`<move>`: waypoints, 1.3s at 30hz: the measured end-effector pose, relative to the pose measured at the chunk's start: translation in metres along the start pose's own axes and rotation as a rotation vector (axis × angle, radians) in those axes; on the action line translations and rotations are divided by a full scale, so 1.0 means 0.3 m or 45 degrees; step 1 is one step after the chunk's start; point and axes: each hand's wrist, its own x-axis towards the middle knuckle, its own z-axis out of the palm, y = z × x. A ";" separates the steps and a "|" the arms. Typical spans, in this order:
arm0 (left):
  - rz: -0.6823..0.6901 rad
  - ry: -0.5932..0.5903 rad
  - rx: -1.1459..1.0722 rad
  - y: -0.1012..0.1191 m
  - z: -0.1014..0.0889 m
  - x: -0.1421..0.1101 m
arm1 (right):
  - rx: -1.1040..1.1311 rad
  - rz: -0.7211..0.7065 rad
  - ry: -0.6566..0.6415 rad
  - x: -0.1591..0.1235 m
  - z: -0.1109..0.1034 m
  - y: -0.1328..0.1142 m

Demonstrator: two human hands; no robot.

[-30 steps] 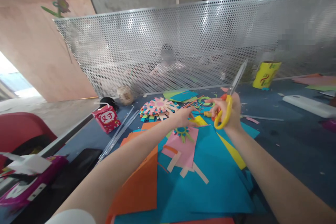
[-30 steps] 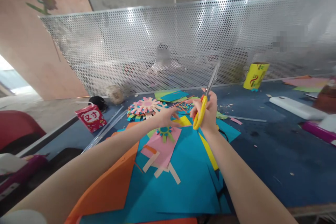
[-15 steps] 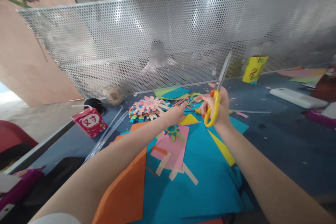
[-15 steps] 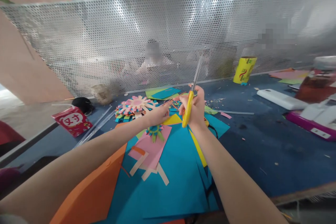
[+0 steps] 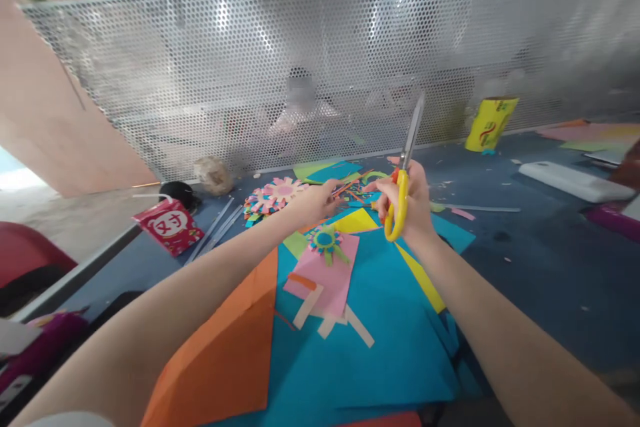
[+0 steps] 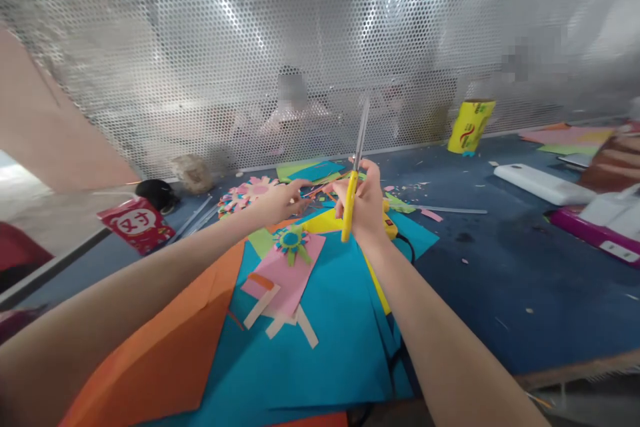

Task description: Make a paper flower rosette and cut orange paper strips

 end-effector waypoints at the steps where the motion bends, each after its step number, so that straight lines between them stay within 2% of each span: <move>1: 0.018 -0.032 -0.015 0.001 -0.015 -0.054 | -0.007 0.012 -0.020 -0.005 0.003 -0.002; 4: 0.058 -0.085 -0.078 0.012 -0.057 -0.250 | -0.026 0.049 -0.094 -0.019 0.018 -0.009; 7: -0.021 -0.063 -0.039 0.034 -0.076 -0.460 | -0.045 0.079 -0.150 -0.031 0.033 -0.014; 10: -0.003 -0.048 0.061 0.055 -0.054 -0.631 | -0.069 0.104 -0.186 -0.036 0.042 -0.014; 12: 0.048 0.029 0.173 0.061 -0.019 -0.702 | -0.084 0.116 -0.203 -0.039 0.044 -0.011; 14: 0.106 0.056 0.266 0.062 0.019 -0.739 | -0.097 0.118 -0.222 -0.043 0.043 -0.006; 18: 0.168 0.181 0.295 0.056 0.064 -0.755 | -0.131 0.113 -0.258 -0.047 0.038 0.007; 22: 0.394 0.308 0.300 0.070 0.068 -0.765 | -0.174 0.109 -0.232 -0.045 0.030 0.018; 25: 0.498 0.279 0.221 0.090 0.057 -0.776 | -0.193 0.113 -0.223 -0.042 0.028 0.020; 28: 0.471 0.293 0.159 0.097 0.043 -0.792 | -0.197 0.109 -0.233 -0.041 0.031 0.016; 30: 0.317 0.320 0.203 0.091 0.033 -0.811 | -0.198 0.102 -0.251 -0.043 0.034 0.010; 33: 0.070 0.257 0.346 0.078 0.017 -0.855 | -0.200 0.101 -0.313 -0.051 0.043 0.003; 35: 0.130 0.195 0.381 0.075 0.006 -0.884 | -0.206 0.104 -0.364 -0.059 0.050 0.004; 37: 0.273 0.133 0.423 0.080 -0.003 -0.901 | -0.217 0.104 -0.408 -0.065 0.055 0.008; 39: 0.346 0.125 0.457 0.088 -0.010 -0.905 | -0.227 0.098 -0.437 -0.069 0.057 0.015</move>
